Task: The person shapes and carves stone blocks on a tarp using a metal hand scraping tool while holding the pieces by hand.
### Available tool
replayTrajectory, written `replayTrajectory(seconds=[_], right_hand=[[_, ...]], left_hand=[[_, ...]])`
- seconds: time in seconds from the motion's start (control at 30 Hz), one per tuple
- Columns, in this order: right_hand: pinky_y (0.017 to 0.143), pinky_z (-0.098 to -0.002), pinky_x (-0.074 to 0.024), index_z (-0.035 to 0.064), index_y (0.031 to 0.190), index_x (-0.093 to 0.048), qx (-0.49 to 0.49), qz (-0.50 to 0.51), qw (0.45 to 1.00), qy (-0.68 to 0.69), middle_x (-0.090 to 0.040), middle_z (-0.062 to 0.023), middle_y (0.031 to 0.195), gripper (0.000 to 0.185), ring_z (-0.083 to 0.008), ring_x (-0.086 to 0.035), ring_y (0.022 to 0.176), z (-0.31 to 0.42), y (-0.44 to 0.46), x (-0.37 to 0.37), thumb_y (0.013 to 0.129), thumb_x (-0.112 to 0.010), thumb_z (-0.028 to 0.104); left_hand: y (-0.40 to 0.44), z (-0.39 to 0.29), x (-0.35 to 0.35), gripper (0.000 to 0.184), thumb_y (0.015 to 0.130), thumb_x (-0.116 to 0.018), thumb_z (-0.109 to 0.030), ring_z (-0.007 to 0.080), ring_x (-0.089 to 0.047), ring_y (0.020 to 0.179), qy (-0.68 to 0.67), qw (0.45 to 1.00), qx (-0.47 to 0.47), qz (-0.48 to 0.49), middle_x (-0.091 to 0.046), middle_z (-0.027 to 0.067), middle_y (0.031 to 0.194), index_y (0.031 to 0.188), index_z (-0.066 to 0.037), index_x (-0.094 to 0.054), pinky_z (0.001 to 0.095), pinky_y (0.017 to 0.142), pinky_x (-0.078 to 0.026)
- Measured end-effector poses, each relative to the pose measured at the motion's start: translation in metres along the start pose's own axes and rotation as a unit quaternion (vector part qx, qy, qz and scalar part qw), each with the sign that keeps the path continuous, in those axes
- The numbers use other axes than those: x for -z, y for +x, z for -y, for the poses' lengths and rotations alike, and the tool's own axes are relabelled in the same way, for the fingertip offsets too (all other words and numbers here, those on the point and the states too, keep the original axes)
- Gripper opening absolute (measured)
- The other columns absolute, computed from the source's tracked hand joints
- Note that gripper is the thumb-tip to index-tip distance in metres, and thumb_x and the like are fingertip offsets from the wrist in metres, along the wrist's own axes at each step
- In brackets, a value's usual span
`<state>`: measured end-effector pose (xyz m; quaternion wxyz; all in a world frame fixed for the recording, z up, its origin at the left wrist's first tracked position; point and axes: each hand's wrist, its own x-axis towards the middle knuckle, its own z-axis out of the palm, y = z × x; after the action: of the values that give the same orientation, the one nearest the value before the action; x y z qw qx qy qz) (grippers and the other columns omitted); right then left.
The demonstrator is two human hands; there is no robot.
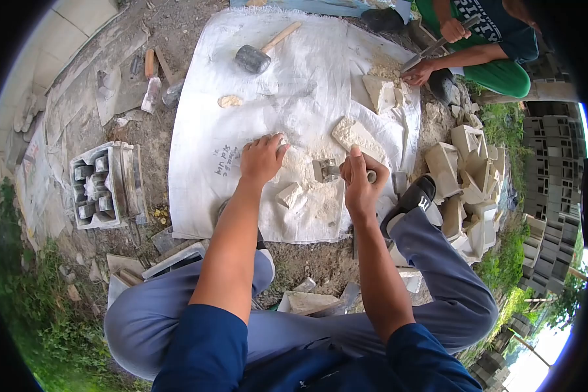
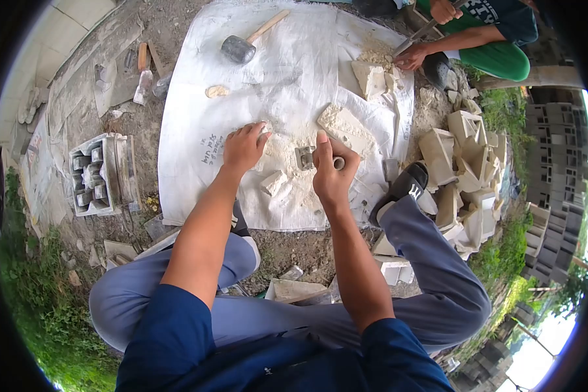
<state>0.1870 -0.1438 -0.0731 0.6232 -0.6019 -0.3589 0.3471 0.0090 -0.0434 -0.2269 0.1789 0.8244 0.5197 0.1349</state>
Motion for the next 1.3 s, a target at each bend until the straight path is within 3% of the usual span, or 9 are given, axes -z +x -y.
replayTrajectory(seconds=[0.17, 0.23, 0.43, 0.6, 0.67, 0.7, 1.03, 1.17, 1.3], right_hand=[[0.050, -0.0295, -0.0249, 0.0043, 0.060, -0.043, -0.023, -0.021, 0.995, -0.091, -0.036, 0.0019, 0.055, 0.049, -0.0082, -0.032, 0.052, -0.062, -0.032, 0.003, 0.106, -0.054, 0.015], [0.049, -0.0294, -0.0248, 0.0026, 0.058, -0.044, -0.001, -0.046, 0.999, 0.000, -0.042, 0.0030, 0.055, 0.051, -0.0064, -0.034, 0.053, -0.061, -0.029, 0.006, 0.105, -0.058, 0.018], [0.051, -0.0306, -0.0245, 0.0052, 0.058, -0.040, 0.018, -0.058, 0.998, 0.025, -0.033, 0.0013, 0.053, 0.051, -0.0086, -0.026, 0.050, -0.028, -0.016, 0.005, 0.107, -0.052, 0.016], [0.050, -0.0291, -0.0224, 0.0001, 0.064, -0.048, 0.019, -0.090, 0.995, 0.045, -0.042, 0.0021, 0.056, 0.047, -0.0060, -0.030, 0.053, -0.015, -0.023, 0.006, 0.106, -0.056, 0.019], [0.051, -0.0301, -0.0278, 0.0045, 0.059, -0.042, -0.041, -0.060, 0.997, -0.034, -0.038, 0.0005, 0.053, 0.051, -0.0083, -0.030, 0.050, -0.051, -0.028, 0.008, 0.108, -0.051, 0.018], [0.051, -0.0296, -0.0287, 0.0041, 0.061, -0.044, 0.015, -0.061, 0.996, -0.064, -0.041, -0.0004, 0.054, 0.049, -0.0083, -0.032, 0.050, -0.055, -0.027, 0.007, 0.108, -0.051, 0.018], [0.048, -0.0274, -0.0246, 0.0035, 0.060, -0.048, 0.022, -0.041, 0.998, 0.033, -0.041, 0.0038, 0.055, 0.051, -0.0048, -0.034, 0.053, -0.003, 0.004, 0.008, 0.107, -0.056, 0.022], [0.048, -0.0309, -0.0261, 0.0003, 0.064, -0.046, -0.025, 0.019, 0.992, -0.125, -0.036, 0.0042, 0.057, 0.051, -0.0065, -0.030, 0.057, -0.047, 0.011, 0.001, 0.106, -0.058, 0.027], [0.048, -0.0322, -0.0259, 0.0004, 0.063, -0.046, -0.031, 0.033, 0.991, -0.123, -0.033, 0.0033, 0.056, 0.053, -0.0066, -0.029, 0.057, -0.059, 0.028, 0.009, 0.105, -0.060, 0.030]], left_hand=[[0.000, 0.000, 0.000, 0.039, 0.101, -0.055, -0.041, 0.0316, -0.067, 0.109, -0.012, 1.000, 0.000, -0.001, -0.071, 0.0104, 0.119, 0.128, -0.014, -0.064, 0.0466, 0.095, -0.050], [0.000, 0.001, -0.001, 0.039, 0.101, -0.055, -0.041, 0.0317, -0.067, 0.109, -0.008, 1.000, -0.002, -0.007, -0.071, 0.0104, 0.119, 0.127, -0.014, -0.065, 0.0467, 0.094, -0.050], [0.000, 0.001, -0.004, 0.039, 0.101, -0.056, -0.041, 0.0317, -0.068, 0.108, -0.011, 1.000, -0.004, -0.024, -0.071, 0.0104, 0.119, 0.126, -0.013, -0.065, 0.0461, 0.094, -0.051], [0.000, 0.003, -0.006, 0.039, 0.101, -0.056, -0.041, 0.0317, -0.067, 0.109, -0.005, 1.000, 0.000, -0.006, -0.071, 0.0102, 0.119, 0.126, -0.013, -0.065, 0.0460, 0.095, -0.050], [-0.001, 0.008, -0.015, 0.042, 0.100, -0.055, -0.047, 0.0319, -0.068, 0.106, -0.010, 0.999, -0.023, -0.048, -0.072, 0.0106, 0.116, 0.126, -0.016, -0.065, 0.0486, 0.094, -0.050], [-0.001, 0.006, -0.014, 0.042, 0.100, -0.055, -0.047, 0.0319, -0.068, 0.106, -0.011, 0.998, -0.027, -0.050, -0.072, 0.0106, 0.116, 0.126, -0.016, -0.065, 0.0486, 0.094, -0.050], [-0.002, 0.001, -0.004, 0.039, 0.103, -0.053, -0.042, 0.0304, -0.066, 0.113, -0.006, 1.000, -0.006, 0.009, -0.070, 0.0091, 0.123, 0.130, -0.016, -0.063, 0.0465, 0.097, -0.049], [0.001, 0.000, -0.001, 0.039, 0.103, -0.052, -0.042, 0.0313, -0.065, 0.116, -0.002, 1.000, -0.002, 0.029, -0.068, 0.0086, 0.126, 0.133, -0.018, -0.062, 0.0467, 0.098, -0.049], [0.003, 0.000, -0.004, 0.043, 0.103, -0.050, -0.046, 0.0299, -0.063, 0.118, -0.009, 0.999, 0.012, 0.037, -0.068, 0.0089, 0.127, 0.133, -0.018, -0.062, 0.0466, 0.101, -0.046]])
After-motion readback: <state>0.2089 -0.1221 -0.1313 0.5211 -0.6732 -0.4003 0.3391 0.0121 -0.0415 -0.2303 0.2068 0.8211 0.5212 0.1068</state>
